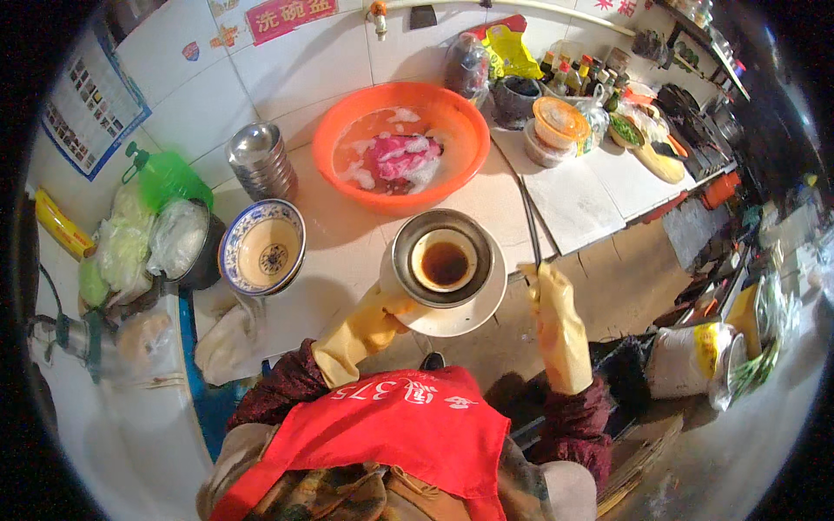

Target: The person wipes a dining table with a cloth, then washes a bowl, plate, and chopsticks in a basin of soapy water. They rinse the items and place them on a shelf. The person also wipes the floor near the sink area.

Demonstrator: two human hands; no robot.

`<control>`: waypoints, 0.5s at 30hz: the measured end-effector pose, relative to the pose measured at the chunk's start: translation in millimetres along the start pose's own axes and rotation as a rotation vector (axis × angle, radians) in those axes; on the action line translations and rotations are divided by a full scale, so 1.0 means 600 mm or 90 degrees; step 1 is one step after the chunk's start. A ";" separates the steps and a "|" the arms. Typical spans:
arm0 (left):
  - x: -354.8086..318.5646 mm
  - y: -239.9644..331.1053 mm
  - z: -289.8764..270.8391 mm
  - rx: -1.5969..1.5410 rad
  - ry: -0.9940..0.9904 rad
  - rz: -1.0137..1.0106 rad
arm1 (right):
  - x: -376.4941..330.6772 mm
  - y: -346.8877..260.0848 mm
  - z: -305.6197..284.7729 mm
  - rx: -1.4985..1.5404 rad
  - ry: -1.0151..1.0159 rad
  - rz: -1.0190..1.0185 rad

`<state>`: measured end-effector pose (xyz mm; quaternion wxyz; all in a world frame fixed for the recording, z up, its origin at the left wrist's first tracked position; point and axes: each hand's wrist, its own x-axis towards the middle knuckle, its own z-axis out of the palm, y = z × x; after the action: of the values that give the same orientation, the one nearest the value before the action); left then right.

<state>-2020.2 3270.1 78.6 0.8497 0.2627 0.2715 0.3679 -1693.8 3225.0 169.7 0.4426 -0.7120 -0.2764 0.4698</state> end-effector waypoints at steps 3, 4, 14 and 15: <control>0.050 -0.031 -0.029 0.210 0.075 0.096 | 0.075 -0.100 0.001 -0.186 -0.154 -0.376; 0.061 -0.028 -0.047 0.312 0.075 0.075 | 0.087 -0.134 0.012 -0.245 -0.224 -0.584; 0.145 -0.018 -0.026 0.228 0.027 -0.031 | 0.132 -0.134 0.044 -0.143 -0.111 -0.114; 0.154 -0.017 -0.018 0.222 0.012 -0.037 | 0.117 -0.097 0.018 -0.214 -0.161 -0.215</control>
<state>-1968.8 3338.1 39.5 0.7990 0.3949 0.3465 0.2926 -1673.6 3312.4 189.7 0.3522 -0.6550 -0.5185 0.4219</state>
